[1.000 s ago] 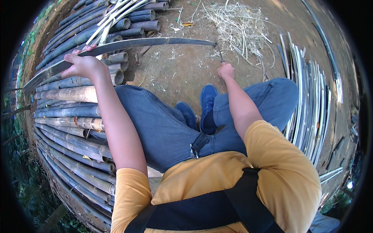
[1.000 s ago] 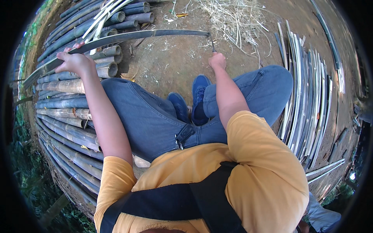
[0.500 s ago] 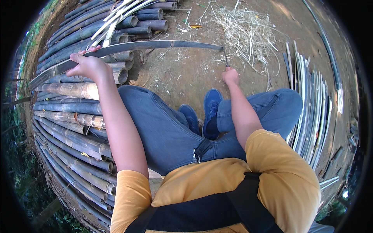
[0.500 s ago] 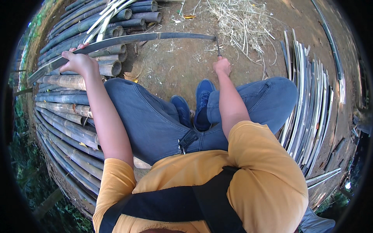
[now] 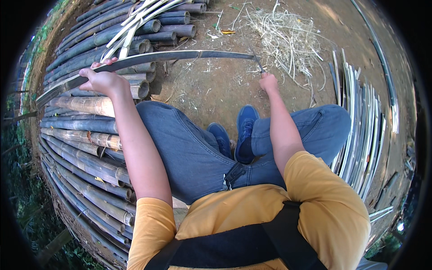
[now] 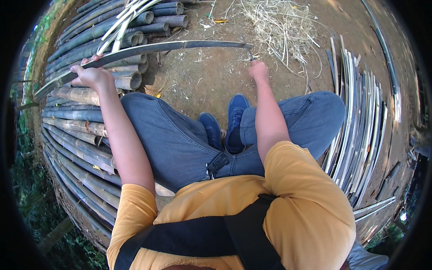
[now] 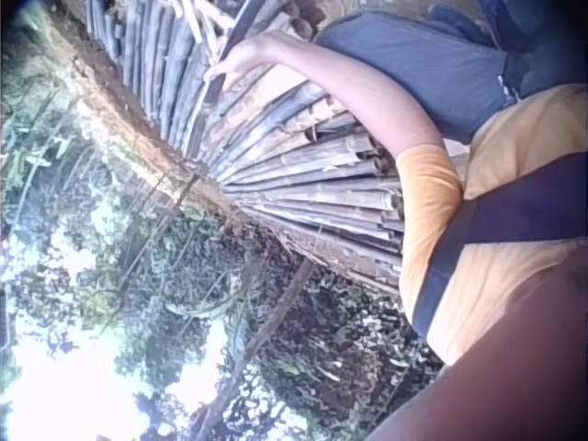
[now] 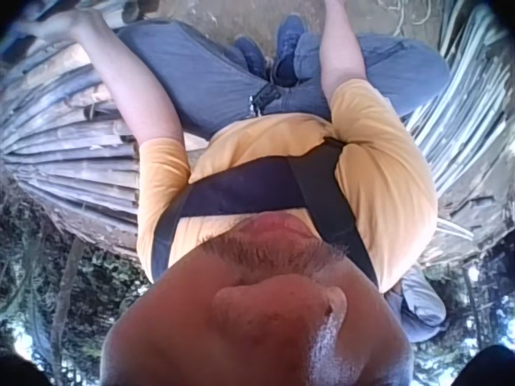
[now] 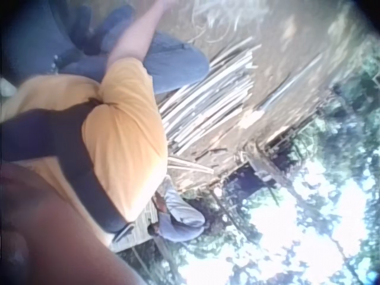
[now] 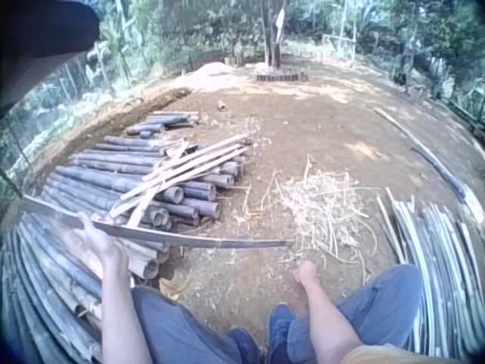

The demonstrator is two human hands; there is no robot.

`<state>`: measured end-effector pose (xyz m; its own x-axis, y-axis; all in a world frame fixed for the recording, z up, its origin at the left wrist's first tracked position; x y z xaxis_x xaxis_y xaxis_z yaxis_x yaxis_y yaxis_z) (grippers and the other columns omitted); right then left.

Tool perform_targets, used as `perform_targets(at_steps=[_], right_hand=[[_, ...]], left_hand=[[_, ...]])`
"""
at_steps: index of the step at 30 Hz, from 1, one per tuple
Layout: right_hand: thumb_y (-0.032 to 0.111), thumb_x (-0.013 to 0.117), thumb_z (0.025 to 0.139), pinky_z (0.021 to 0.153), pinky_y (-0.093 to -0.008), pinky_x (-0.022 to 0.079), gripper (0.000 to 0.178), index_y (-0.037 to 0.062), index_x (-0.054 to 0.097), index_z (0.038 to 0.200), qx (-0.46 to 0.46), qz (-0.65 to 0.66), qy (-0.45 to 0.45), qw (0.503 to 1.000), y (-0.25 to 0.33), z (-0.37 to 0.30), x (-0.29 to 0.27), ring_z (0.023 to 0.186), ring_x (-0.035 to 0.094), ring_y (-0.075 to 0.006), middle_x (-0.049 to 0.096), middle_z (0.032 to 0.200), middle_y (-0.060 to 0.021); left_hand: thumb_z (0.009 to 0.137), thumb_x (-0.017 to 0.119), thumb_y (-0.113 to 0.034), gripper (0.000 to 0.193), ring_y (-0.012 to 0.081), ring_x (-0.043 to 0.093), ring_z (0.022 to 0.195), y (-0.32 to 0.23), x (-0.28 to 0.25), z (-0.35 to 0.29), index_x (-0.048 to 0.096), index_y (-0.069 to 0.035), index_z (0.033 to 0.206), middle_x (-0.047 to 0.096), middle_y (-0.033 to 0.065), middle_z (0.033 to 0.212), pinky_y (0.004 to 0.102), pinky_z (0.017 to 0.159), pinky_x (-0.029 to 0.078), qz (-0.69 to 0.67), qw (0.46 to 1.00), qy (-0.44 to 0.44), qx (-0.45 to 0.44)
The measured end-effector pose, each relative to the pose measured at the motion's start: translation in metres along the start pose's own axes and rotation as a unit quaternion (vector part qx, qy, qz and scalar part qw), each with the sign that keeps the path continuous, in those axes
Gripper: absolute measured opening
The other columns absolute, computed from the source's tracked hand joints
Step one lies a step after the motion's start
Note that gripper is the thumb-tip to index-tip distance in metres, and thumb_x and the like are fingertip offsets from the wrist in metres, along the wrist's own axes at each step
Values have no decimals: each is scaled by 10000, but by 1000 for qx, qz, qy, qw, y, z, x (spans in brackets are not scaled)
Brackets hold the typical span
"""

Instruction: The person holds a bamboo strip with their left hand and uses a blade to shave or smooth its surface, repeatedly drawing the blade along the length of the strip.

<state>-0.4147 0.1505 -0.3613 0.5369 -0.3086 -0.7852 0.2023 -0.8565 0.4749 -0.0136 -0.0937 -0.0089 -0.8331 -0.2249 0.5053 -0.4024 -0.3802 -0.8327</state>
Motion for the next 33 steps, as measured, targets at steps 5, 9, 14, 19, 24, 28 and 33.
perform_targets(at_steps=[5, 9, 14, 19, 24, 28, 33], right_hand=[[345, 495, 973, 934, -489, 487, 348, 93, 660, 1146, -19, -29, -2, 999, 25, -29, -7, 1100, 616, -398, 660, 1145, -223], [365, 495, 977, 941, -483, 490, 372, 80, 657, 1153, -31, -15, 16, 999, 37, -41, -6, 1115, 618, -382, 664, 1154, -208], [392, 501, 984, 947, -468, 498, 404, 60, 656, 1156, 0, -68, 20, 997, 31, -14, -13, 1138, 622, -346, 661, 1190, -185], [386, 501, 991, 961, -460, 496, 408, 55, 655, 1172, 27, -87, 33, 995, 8, 20, -24, 1157, 616, -339, 643, 1224, -199], [373, 480, 999, 959, -469, 491, 387, 81, 654, 1185, 19, -60, 16, 998, 13, 2, -19, 1154, 612, -355, 644, 1215, -208], [360, 475, 999, 955, -474, 489, 366, 96, 642, 1189, -38, -76, 43, 995, 32, -20, -12, 1137, 615, -368, 652, 1188, -212], [356, 485, 989, 957, -479, 485, 361, 98, 630, 1195, 44, -30, 16, 998, -23, -3, 4, 1128, 616, -374, 659, 1159, -215]], left_hand=[[1068, 323, -315, 445, 218, 464, 563, -1, -4, 0, 81, -108, 1380, 418, 142, 961, 415, 554, 531, 21, 1000, -9, 17], [1070, 317, -310, 526, 217, 471, 563, -1, -6, 3, -7, -121, 1439, 426, 141, 943, 395, 555, 543, 32, 999, -7, 8], [1072, 302, -316, 538, 213, 472, 556, 4, -13, 4, -27, -116, 1447, 439, 133, 883, 391, 551, 550, 31, 999, -22, 3], [1074, 278, -332, 674, 217, 461, 596, 11, -14, 13, -227, -195, 1498, 450, 126, 926, 428, 615, 552, 41, 999, -15, -14], [1072, 319, -311, 498, 227, 510, 577, 6, -15, 9, 38, -74, 1407, 440, 144, 928, 416, 562, 556, 64, 997, -37, -7], [1070, 320, -305, 484, 231, 507, 606, 7, -15, 13, 45, -68, 1390, 442, 142, 937, 418, 578, 565, 76, 997, -29, 10], [1073, 312, -293, 454, 222, 490, 626, 9, -14, 12, 53, -78, 1379, 456, 128, 902, 416, 581, 554, 80, 995, -43, 29]])
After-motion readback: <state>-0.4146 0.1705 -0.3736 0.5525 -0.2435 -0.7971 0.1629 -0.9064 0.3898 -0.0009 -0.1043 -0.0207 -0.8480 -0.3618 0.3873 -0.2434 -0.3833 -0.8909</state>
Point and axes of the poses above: each hand's wrist, its own z-axis towards the middle knuckle, its own x-axis out of the palm, y = z × x, the point moved 5 cm from there along z, towards the middle knuckle
